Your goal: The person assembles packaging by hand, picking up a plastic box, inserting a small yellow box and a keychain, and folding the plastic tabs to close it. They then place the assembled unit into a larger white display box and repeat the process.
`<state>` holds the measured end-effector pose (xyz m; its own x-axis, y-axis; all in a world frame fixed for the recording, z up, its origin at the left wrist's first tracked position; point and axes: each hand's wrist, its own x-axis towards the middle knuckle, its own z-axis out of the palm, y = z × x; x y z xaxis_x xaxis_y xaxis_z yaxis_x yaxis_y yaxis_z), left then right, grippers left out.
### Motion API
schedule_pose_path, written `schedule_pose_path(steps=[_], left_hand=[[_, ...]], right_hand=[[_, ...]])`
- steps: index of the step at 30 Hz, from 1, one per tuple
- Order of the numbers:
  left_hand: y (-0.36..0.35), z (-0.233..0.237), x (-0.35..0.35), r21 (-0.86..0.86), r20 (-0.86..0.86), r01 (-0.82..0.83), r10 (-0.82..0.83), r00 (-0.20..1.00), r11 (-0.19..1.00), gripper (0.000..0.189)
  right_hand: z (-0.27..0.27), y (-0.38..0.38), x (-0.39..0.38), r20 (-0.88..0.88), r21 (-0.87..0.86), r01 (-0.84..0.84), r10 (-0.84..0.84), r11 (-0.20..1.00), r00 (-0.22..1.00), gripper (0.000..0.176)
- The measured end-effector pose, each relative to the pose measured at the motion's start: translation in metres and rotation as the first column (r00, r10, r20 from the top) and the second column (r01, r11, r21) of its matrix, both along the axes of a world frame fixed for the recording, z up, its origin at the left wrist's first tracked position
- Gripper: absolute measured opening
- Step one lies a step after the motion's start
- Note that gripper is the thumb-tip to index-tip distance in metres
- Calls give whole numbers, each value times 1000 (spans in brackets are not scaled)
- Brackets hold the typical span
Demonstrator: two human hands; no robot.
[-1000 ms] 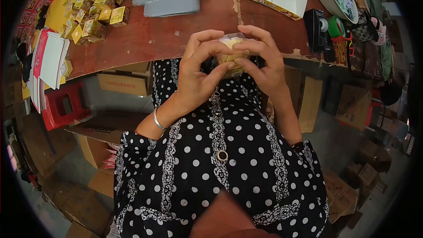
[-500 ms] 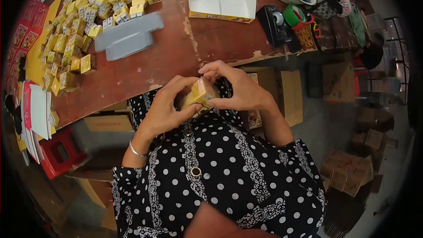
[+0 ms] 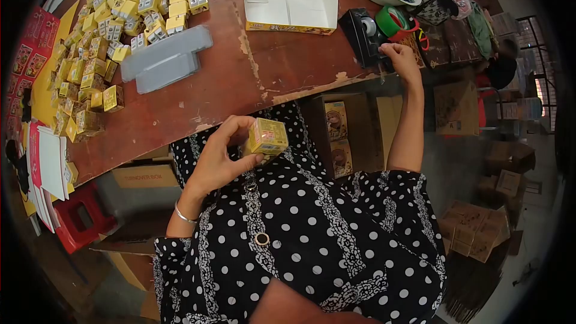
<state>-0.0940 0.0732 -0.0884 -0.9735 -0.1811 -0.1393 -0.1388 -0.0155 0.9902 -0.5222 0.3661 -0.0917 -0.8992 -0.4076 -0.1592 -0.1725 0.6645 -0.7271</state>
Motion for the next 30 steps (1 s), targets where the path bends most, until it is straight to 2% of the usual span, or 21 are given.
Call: schedule_pose_path(steps=[3, 7, 9, 10, 12, 18, 19, 21, 24, 28, 30], left_hand=[[0, 2, 1, 16, 5, 10, -10, 1000, 1000, 54], [-2, 1, 3, 32, -4, -2, 2, 1000, 999, 54], [-2, 0, 3, 47, -9, -17, 17, 1000, 999, 54], [-2, -1, 4, 57, -4, -16, 16, 1000, 998, 54], [-1, -1, 5, 66, 6, -12, 11, 1000, 998, 54], [-3, -4, 6, 71, 10, -19, 18, 1000, 997, 55], [-4, -4, 6, 71, 11, -13, 12, 1000, 997, 55], [-4, -6, 7, 71, 15, -6, 5, 1000, 997, 55], [-3, -7, 6, 78, 38, 9, -12, 999, 997, 55], [0, -6, 2, 89, 31, 13, -16, 999, 996, 54], [1, -5, 3, 97, 33, 12, -15, 999, 995, 54]], right_hand=[[-3, 0, -4, 27, -36, -63, 64, 997, 998, 32], [4, -2, 5, 55, -103, -63, 69, 993, 996, 29], [-2, -2, 8, 144, -210, 84, -54, 974, 988, 28], [0, -3, 11, 144, -210, 82, -52, 974, 988, 28], [5, -5, 22, 172, -414, 247, -191, 876, 966, 31], [0, 2, 50, 38, -369, 225, -228, 902, 973, 30], [-9, 6, 50, 40, -367, 226, -227, 903, 973, 30], [-22, 13, 52, 66, -506, 206, -201, 838, 977, 21], [-27, 21, 61, 118, -542, 268, -244, 796, 963, 23], [-40, 20, 65, 108, -513, 240, -215, 824, 971, 22], [-44, 15, 65, 130, -574, 256, -222, 777, 966, 18]])
